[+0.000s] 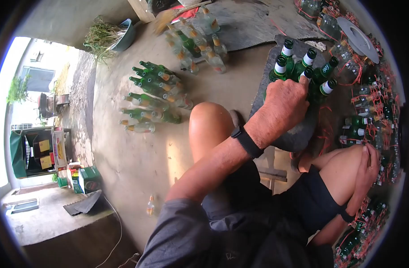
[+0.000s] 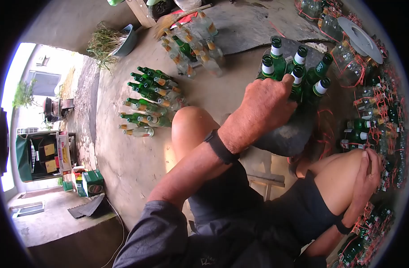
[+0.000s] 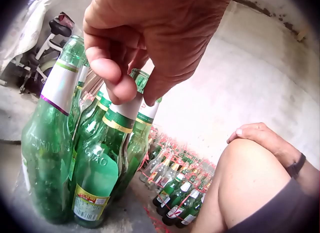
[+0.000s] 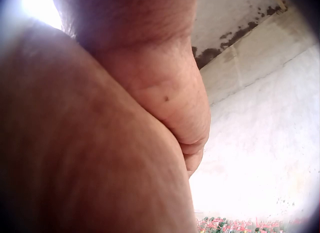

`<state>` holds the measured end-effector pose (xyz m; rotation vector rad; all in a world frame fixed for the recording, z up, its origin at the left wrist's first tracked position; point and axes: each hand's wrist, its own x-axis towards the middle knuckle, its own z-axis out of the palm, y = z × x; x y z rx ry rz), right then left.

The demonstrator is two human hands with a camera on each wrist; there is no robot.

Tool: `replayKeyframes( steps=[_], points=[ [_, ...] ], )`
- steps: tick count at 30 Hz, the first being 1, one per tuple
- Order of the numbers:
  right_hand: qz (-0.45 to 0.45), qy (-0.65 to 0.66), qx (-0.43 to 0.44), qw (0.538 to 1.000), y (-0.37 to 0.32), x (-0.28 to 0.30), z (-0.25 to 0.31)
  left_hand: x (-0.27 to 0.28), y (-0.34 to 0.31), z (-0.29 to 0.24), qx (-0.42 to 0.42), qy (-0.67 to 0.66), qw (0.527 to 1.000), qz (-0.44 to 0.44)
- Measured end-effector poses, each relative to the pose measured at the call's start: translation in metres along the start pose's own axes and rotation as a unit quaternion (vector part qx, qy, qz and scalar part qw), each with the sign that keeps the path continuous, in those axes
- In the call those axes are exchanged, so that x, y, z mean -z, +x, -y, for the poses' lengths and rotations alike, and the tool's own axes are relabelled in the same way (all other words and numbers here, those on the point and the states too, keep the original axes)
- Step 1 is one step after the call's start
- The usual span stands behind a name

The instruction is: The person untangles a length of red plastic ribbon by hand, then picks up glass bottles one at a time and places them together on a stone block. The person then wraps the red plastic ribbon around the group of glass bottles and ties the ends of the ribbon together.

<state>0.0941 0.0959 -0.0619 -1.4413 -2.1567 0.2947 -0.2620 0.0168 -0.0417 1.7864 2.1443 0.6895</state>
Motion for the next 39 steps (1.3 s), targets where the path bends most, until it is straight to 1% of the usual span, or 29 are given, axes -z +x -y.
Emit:
replayKeyframes(
  steps=[3, 6, 8, 9, 11, 13, 15, 17, 19, 20, 22, 23, 25, 26, 27, 29, 30, 32, 33, 36, 38, 39],
  points=[
    [-0.002, 0.001, 0.007, 1.000, 0.000, -0.002, 0.000, 0.018, -0.012, 0.001, -0.004, -0.002, 1.000, 0.005],
    [0.002, 0.002, 0.006, 1.000, 0.000, -0.003, 0.001, 0.044, -0.030, 0.008, -0.003, -0.024, 1.000, -0.017],
    [0.013, -0.003, 0.005, 1.000, 0.001, -0.003, 0.000, 0.067, -0.046, 0.022, -0.017, -0.112, 0.992, -0.056],
    [0.014, -0.002, 0.007, 1.000, 0.002, -0.003, -0.001, 0.079, -0.054, 0.031, -0.016, -0.112, 0.992, -0.058],
    [0.028, -0.006, -0.004, 1.000, 0.003, -0.003, -0.004, 0.102, -0.068, 0.051, 0.034, -0.185, 0.976, -0.113],
    [0.026, -0.006, -0.006, 1.000, 0.004, -0.004, -0.011, 0.123, -0.083, 0.081, 0.097, -0.215, 0.962, -0.136],
    [0.026, -0.007, -0.008, 1.000, 0.003, -0.005, -0.013, 0.129, -0.095, 0.129, 0.151, -0.213, 0.952, -0.161],
    [0.020, -0.015, -0.008, 1.000, 0.004, -0.005, -0.011, 0.130, -0.105, 0.180, 0.211, -0.224, 0.937, -0.166],
    [0.031, -0.033, -0.001, 0.999, 0.007, -0.004, -0.013, 0.132, -0.113, 0.226, 0.296, -0.167, 0.925, -0.168],
    [0.042, -0.050, 0.004, 0.998, 0.008, -0.004, -0.013, 0.131, -0.117, 0.251, 0.296, -0.169, 0.925, -0.169],
    [0.036, -0.060, 0.006, 0.998, 0.010, -0.005, -0.006, 0.125, -0.126, 0.305, 0.357, -0.032, 0.916, -0.180],
    [0.029, -0.068, 0.005, 0.997, 0.011, -0.006, -0.003, 0.120, -0.133, 0.336, 0.358, -0.033, 0.915, -0.181],
    [0.036, -0.068, -0.005, 0.997, 0.013, -0.006, -0.004, 0.112, -0.144, 0.389, 0.351, 0.121, 0.902, -0.221],
    [0.041, -0.068, -0.017, 0.997, 0.015, -0.007, -0.004, 0.113, -0.143, 0.399, 0.408, 0.124, 0.881, -0.204],
    [0.042, -0.069, -0.015, 0.997, 0.016, -0.007, -0.006, 0.113, -0.145, 0.414, 0.410, 0.122, 0.880, -0.205],
    [0.043, -0.077, -0.012, 0.996, 0.018, -0.007, -0.011, 0.113, -0.150, 0.442, 0.436, 0.163, 0.869, -0.167],
    [0.043, -0.079, -0.011, 0.996, 0.019, -0.006, -0.018, 0.113, -0.150, 0.451, 0.454, 0.180, 0.863, -0.132],
    [0.073, -0.093, -0.024, 0.993, 0.020, -0.003, -0.029, 0.110, -0.149, 0.466, 0.455, 0.201, 0.858, -0.123],
    [0.074, -0.095, -0.023, 0.993, 0.020, -0.001, -0.029, 0.109, -0.148, 0.474, 0.456, 0.225, 0.853, -0.116],
    [0.084, -0.108, -0.030, 0.990, 0.021, 0.000, -0.026, 0.107, -0.144, 0.487, 0.455, 0.235, 0.853, -0.104],
    [0.074, -0.093, -0.064, 0.991, 0.021, -0.002, -0.022, 0.104, -0.139, 0.496, 0.455, 0.242, 0.851, -0.103],
    [0.075, -0.095, -0.064, 0.991, 0.022, -0.002, -0.020, 0.103, -0.136, 0.503, 0.457, 0.245, 0.850, -0.099]
  ],
)
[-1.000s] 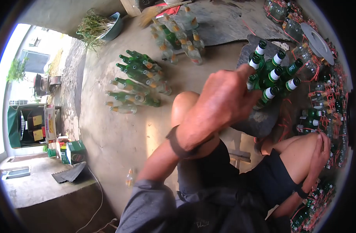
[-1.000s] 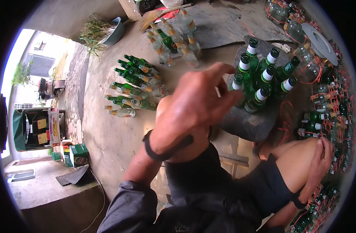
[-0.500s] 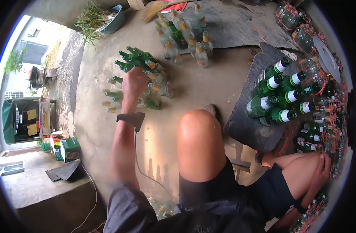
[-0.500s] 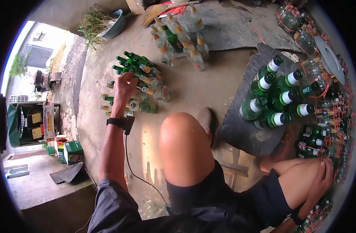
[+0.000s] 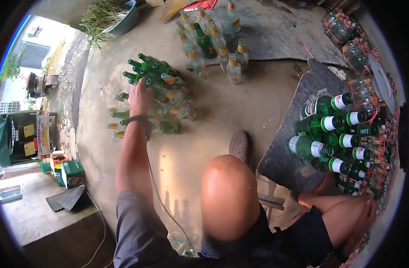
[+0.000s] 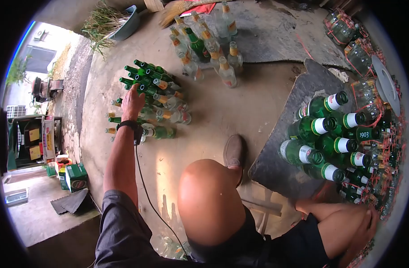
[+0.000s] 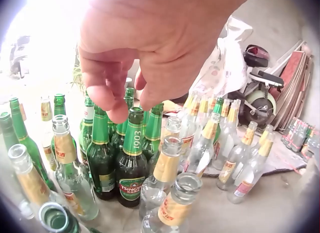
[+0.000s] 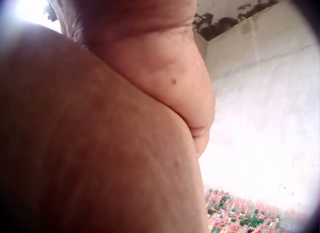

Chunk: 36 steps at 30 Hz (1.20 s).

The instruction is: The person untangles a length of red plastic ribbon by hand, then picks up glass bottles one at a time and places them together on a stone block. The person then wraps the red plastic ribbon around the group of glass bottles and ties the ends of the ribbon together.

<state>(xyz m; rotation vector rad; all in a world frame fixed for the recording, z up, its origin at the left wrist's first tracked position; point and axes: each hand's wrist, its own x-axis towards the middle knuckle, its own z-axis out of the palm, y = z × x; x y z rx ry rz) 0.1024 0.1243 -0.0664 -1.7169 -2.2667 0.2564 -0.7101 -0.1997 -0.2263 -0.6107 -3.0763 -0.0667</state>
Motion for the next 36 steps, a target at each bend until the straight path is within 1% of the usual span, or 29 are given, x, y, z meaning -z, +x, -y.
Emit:
replayKeyframes(
  steps=[5, 7, 8, 10, 11, 13, 14, 16, 17, 18, 20, 21, 23, 24, 26, 29, 31, 32, 34, 36],
  points=[
    [0.003, 0.022, -0.019, 1.000, 0.002, 0.000, 0.015, -0.011, 0.012, -0.006, -0.002, 0.005, 1.000, 0.018],
    [0.002, 0.015, -0.013, 1.000, 0.004, -0.001, 0.017, -0.012, 0.016, -0.010, 0.034, 0.004, 0.997, 0.063],
    [0.001, 0.008, -0.008, 1.000, 0.004, -0.001, 0.019, -0.013, 0.015, -0.011, 0.035, 0.004, 0.997, 0.063],
    [0.007, 0.010, -0.011, 1.000, 0.004, 0.000, 0.016, -0.014, 0.010, -0.011, 0.045, -0.011, 0.999, 0.021],
    [0.014, 0.014, -0.014, 1.000, 0.004, 0.000, 0.015, -0.018, 0.010, -0.006, 0.047, -0.010, 0.999, 0.024],
    [0.022, 0.018, -0.025, 0.999, 0.005, 0.001, 0.015, -0.022, 0.008, 0.010, 0.054, -0.048, 0.997, -0.010],
    [0.025, 0.024, -0.037, 0.999, 0.005, 0.000, 0.015, -0.022, 0.006, 0.020, 0.057, -0.045, 0.997, -0.008],
    [0.021, 0.029, -0.041, 0.999, 0.005, -0.001, 0.014, -0.022, -0.001, 0.041, 0.072, -0.057, 0.995, -0.035],
    [0.011, 0.036, -0.047, 0.998, 0.005, -0.002, 0.015, -0.021, -0.009, 0.049, 0.069, -0.060, 0.991, -0.096],
    [0.016, 0.037, -0.045, 0.998, 0.005, -0.002, 0.015, -0.013, -0.015, 0.059, 0.071, -0.059, 0.992, -0.080],
    [0.020, 0.045, -0.038, 0.998, 0.007, 0.000, 0.015, -0.003, -0.030, 0.081, 0.066, -0.087, 0.986, -0.124],
    [0.026, 0.044, -0.036, 0.998, 0.007, -0.001, 0.017, 0.002, -0.036, 0.091, 0.077, -0.071, 0.986, -0.129],
    [0.012, 0.050, -0.091, 0.995, 0.007, -0.004, 0.026, 0.004, -0.046, 0.122, 0.076, -0.068, 0.985, -0.137],
    [0.015, 0.051, -0.089, 0.995, 0.009, -0.004, 0.023, 0.007, -0.050, 0.131, 0.070, -0.070, 0.984, -0.149],
    [0.013, 0.020, -0.073, 0.997, 0.011, -0.003, 0.021, 0.009, -0.059, 0.147, 0.075, -0.054, 0.985, -0.145],
    [0.004, 0.043, -0.072, 0.997, 0.012, -0.005, 0.018, 0.002, -0.065, 0.166, 0.096, -0.048, 0.987, -0.123],
    [0.015, 0.034, -0.064, 0.997, 0.013, -0.002, 0.014, -0.007, -0.067, 0.176, 0.095, 0.003, 0.991, -0.097],
    [0.026, 0.026, -0.058, 0.998, 0.014, -0.001, 0.012, -0.011, -0.068, 0.177, 0.095, 0.003, 0.991, -0.096],
    [0.025, 0.025, -0.056, 0.998, 0.014, 0.000, 0.009, -0.019, -0.069, 0.178, 0.138, 0.017, 0.986, -0.091],
    [0.024, 0.023, -0.055, 0.998, 0.014, 0.000, 0.007, -0.025, -0.066, 0.186, 0.133, 0.005, 0.988, -0.078]
  ],
)
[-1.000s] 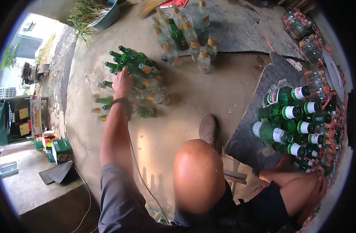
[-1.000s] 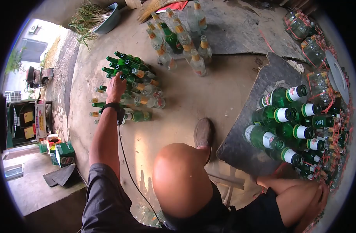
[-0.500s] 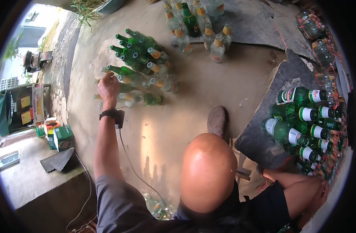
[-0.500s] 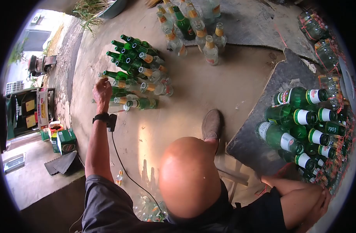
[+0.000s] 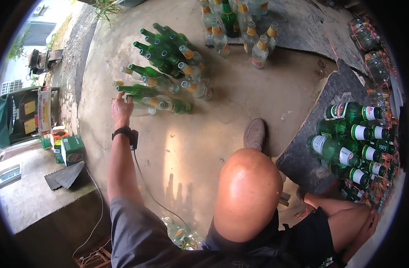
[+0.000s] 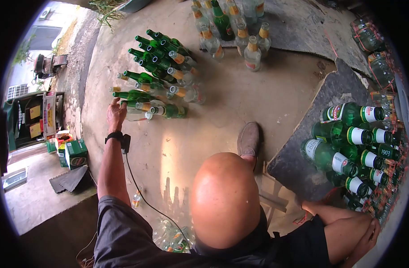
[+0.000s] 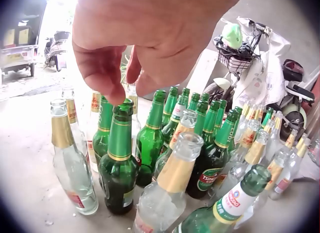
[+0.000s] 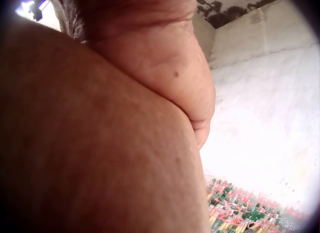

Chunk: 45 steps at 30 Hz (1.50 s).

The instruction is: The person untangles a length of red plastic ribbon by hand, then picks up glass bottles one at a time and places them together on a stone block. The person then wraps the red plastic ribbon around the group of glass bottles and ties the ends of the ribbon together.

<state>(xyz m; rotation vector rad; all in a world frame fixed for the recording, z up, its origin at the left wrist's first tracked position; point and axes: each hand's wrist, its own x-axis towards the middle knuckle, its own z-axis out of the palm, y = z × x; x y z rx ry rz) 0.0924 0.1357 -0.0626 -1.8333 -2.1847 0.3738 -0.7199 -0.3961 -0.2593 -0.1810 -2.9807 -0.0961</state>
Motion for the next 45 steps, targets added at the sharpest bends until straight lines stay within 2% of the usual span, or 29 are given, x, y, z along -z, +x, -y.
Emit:
replayKeyframes(
  steps=[2, 4, 5, 8, 13, 16, 20, 24, 27, 32, 36, 40, 41, 43, 45],
  points=[
    [-0.002, 0.020, 0.007, 1.000, 0.000, -0.001, -0.001, 0.001, 0.001, -0.001, -0.004, -0.009, 1.000, 0.015],
    [-0.001, 0.019, 0.002, 1.000, 0.000, -0.001, 0.001, 0.015, 0.002, -0.016, 0.043, -0.044, 0.988, 0.141],
    [-0.001, 0.020, -0.004, 1.000, 0.001, -0.001, 0.003, 0.011, 0.001, -0.014, 0.044, -0.044, 0.988, 0.143],
    [0.005, 0.018, 0.010, 1.000, -0.001, -0.001, 0.009, -0.001, 0.000, -0.007, 0.052, -0.053, 0.990, 0.116],
    [-0.008, 0.006, 0.025, 1.000, -0.004, -0.003, 0.016, -0.011, -0.005, 0.009, 0.005, -0.012, 0.996, 0.090],
    [-0.015, 0.011, 0.021, 1.000, -0.005, -0.004, 0.012, 0.006, -0.025, -0.007, -0.017, -0.007, 0.999, 0.039],
    [-0.004, -0.011, 0.021, 1.000, -0.006, 0.003, 0.005, 0.019, -0.039, -0.009, -0.005, -0.003, 0.999, 0.041],
    [-0.007, -0.006, 0.026, 1.000, -0.006, 0.004, -0.007, 0.034, -0.064, -0.006, -0.032, -0.014, 0.999, 0.034],
    [-0.015, -0.032, 0.063, 0.997, -0.008, 0.004, -0.018, 0.053, -0.083, -0.012, -0.040, -0.018, 0.999, 0.032],
    [-0.018, 0.038, -0.002, 0.999, -0.017, 0.006, -0.004, 0.087, -0.121, -0.026, -0.057, -0.013, 0.998, 0.036],
    [-0.038, -0.004, 0.018, 0.999, -0.025, 0.006, 0.007, 0.119, -0.144, -0.046, -0.123, -0.021, 0.992, -0.001],
    [-0.060, -0.021, 0.143, 0.988, -0.025, 0.003, -0.010, 0.167, -0.169, -0.089, -0.160, -0.080, 0.984, 0.000],
    [-0.061, -0.020, 0.160, 0.985, -0.028, 0.005, 0.000, 0.183, -0.177, -0.105, -0.173, -0.087, 0.981, -0.005],
    [-0.082, 0.020, 0.169, 0.982, -0.030, 0.002, -0.002, 0.199, -0.179, -0.122, -0.203, -0.087, 0.975, -0.010],
    [-0.084, 0.028, 0.137, 0.987, -0.038, 0.005, 0.011, 0.222, -0.185, -0.148, -0.224, -0.112, 0.968, -0.002]
  ],
)
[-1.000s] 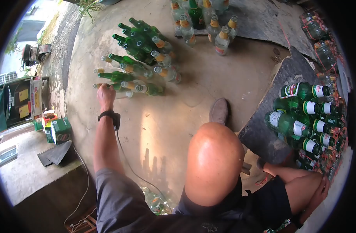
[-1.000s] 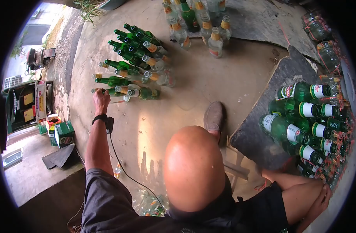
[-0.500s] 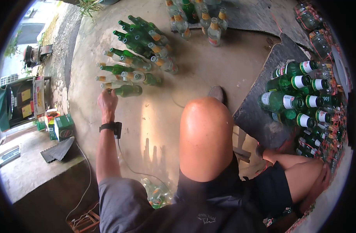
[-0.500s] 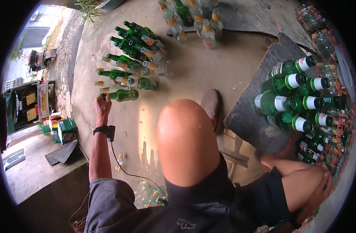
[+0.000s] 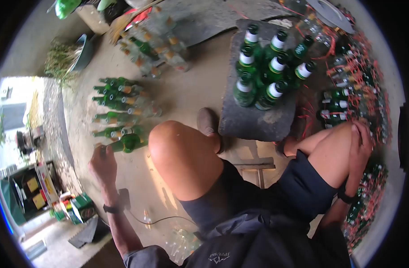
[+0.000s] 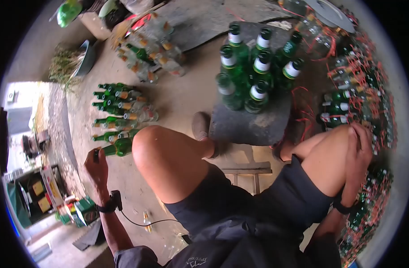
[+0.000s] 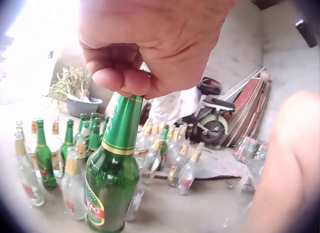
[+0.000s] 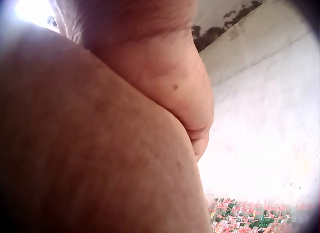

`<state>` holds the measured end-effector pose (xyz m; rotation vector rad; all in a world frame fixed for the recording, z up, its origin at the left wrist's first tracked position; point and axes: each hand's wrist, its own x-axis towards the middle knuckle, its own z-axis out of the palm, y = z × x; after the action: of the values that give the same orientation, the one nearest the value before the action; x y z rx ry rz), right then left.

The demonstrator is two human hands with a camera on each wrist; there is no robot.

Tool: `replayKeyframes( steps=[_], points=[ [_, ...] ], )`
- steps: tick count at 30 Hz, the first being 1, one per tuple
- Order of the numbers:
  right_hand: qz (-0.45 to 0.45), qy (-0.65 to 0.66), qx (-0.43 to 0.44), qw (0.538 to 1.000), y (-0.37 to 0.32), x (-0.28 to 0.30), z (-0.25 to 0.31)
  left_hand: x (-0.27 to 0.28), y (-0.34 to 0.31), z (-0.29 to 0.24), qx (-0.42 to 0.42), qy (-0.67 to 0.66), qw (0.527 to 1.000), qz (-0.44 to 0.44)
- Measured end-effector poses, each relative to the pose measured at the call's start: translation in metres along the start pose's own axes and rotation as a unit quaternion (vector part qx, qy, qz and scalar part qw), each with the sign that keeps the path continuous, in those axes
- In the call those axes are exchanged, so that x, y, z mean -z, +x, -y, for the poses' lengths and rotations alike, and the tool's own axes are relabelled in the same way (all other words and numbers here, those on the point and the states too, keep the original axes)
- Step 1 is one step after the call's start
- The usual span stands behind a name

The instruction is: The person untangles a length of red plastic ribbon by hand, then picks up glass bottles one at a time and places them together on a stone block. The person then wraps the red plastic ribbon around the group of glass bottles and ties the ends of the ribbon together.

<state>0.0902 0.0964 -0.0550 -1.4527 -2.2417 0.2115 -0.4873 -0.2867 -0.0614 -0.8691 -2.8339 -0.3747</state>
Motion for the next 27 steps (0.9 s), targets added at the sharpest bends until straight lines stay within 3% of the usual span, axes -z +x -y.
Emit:
replayKeyframes(
  steps=[3, 11, 22, 27],
  points=[
    [-0.017, 0.027, -0.027, 0.999, -0.002, 0.002, 0.014, 0.014, 0.013, -0.035, -0.047, -0.037, 0.998, -0.026],
    [-0.058, 0.093, -0.039, 0.993, -0.004, 0.004, 0.018, 0.051, 0.029, -0.148, -0.074, -0.123, 0.989, 0.024],
    [-0.078, 0.121, -0.047, 0.989, -0.009, 0.007, 0.014, 0.074, 0.002, -0.237, -0.214, -0.124, 0.968, 0.041],
    [-0.086, 0.125, -0.043, 0.988, -0.009, 0.007, 0.013, 0.073, -0.020, -0.268, -0.235, -0.175, 0.953, 0.072]
  ],
)
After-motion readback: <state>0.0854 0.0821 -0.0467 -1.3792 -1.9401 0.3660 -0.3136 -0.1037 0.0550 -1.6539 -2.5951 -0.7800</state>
